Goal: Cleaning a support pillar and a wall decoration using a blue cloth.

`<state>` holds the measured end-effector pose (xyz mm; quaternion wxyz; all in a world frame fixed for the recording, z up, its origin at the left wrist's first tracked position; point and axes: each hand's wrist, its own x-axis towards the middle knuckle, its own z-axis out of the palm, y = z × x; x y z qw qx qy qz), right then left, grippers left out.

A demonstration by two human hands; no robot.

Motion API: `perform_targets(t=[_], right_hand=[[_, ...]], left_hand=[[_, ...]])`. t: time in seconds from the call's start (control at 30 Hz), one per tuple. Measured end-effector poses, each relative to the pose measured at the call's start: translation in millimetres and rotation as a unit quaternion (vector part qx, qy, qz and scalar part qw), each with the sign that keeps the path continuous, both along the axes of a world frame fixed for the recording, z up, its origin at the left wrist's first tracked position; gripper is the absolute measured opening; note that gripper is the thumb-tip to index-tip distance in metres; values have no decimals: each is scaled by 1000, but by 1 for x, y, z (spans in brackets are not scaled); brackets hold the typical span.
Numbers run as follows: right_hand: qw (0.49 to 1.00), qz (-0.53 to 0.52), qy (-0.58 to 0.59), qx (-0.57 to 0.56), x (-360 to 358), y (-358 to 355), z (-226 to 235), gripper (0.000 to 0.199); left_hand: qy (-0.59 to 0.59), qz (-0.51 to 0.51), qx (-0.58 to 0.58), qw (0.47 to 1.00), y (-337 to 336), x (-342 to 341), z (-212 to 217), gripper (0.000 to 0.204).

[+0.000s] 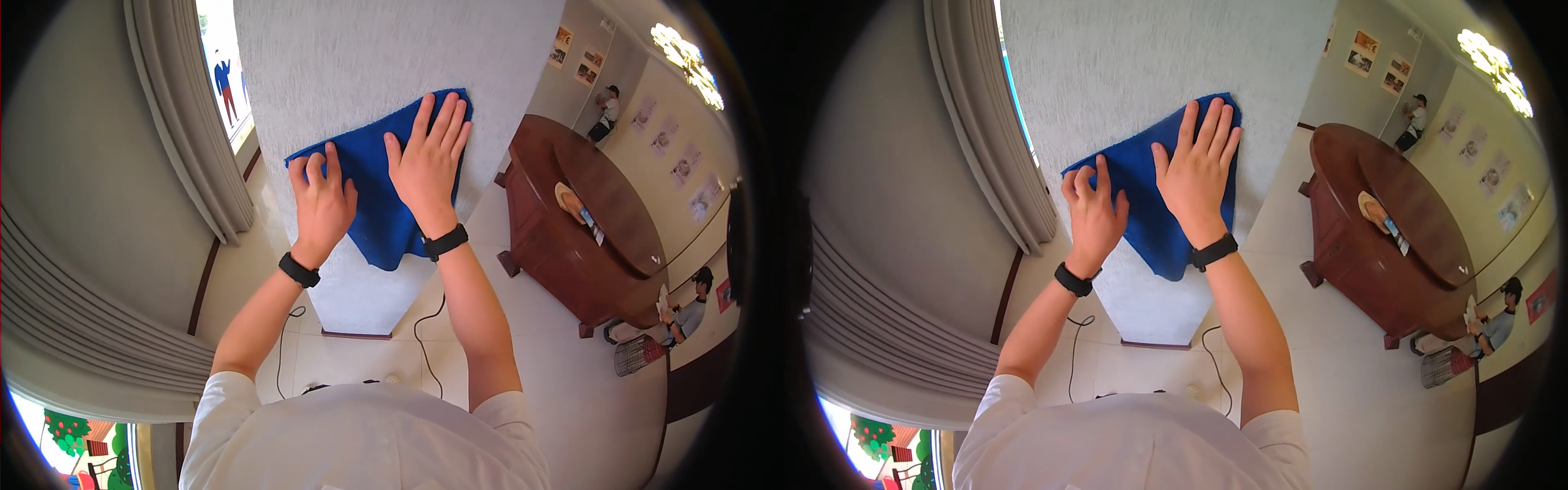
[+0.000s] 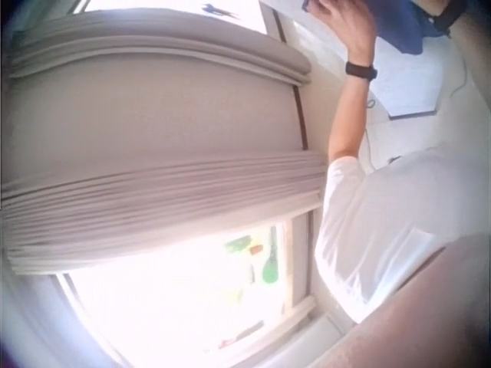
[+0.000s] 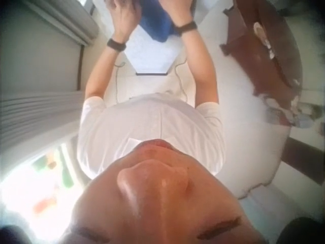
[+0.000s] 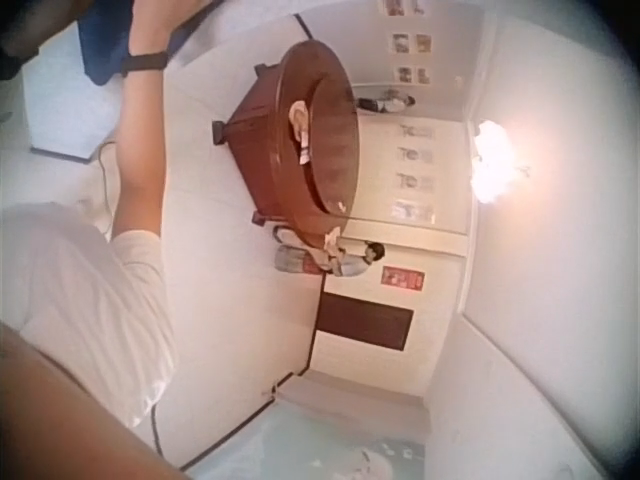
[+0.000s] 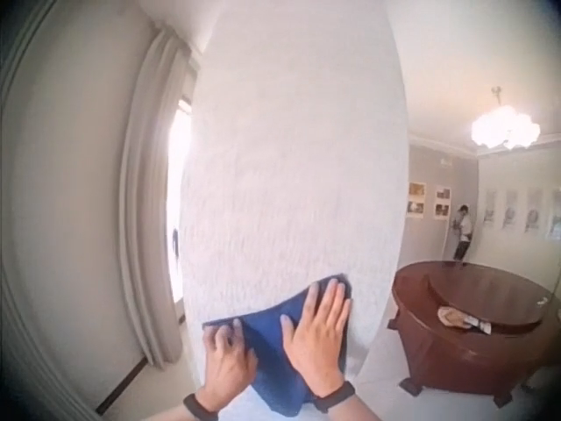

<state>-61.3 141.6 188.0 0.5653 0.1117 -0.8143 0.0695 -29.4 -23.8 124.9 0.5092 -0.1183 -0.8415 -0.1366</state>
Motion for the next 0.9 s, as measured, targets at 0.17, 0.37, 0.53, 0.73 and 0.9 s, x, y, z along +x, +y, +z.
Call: perform_targets(t=[0.17, 0.37, 0.53, 0.73, 0.9], right_hand=[[1000, -4, 13, -13, -3, 3, -1, 76], [999, 33, 24, -20, -7, 4, 2, 76], [998, 62, -2, 20, 8, 18, 4, 79], [995, 94, -27, 35, 28, 25, 6, 80], [997, 23, -17, 69, 53, 25, 16, 73]], left_hand=[[-16, -37, -10, 999, 1, 3, 6, 74], [-41, -23, -3, 999, 15, 4, -14, 86], [-46, -29, 6, 998, 15, 8, -9, 87], [7, -5, -29, 1000, 6, 8, 28, 84], [20, 13, -57, 998, 4, 22, 40, 81]])
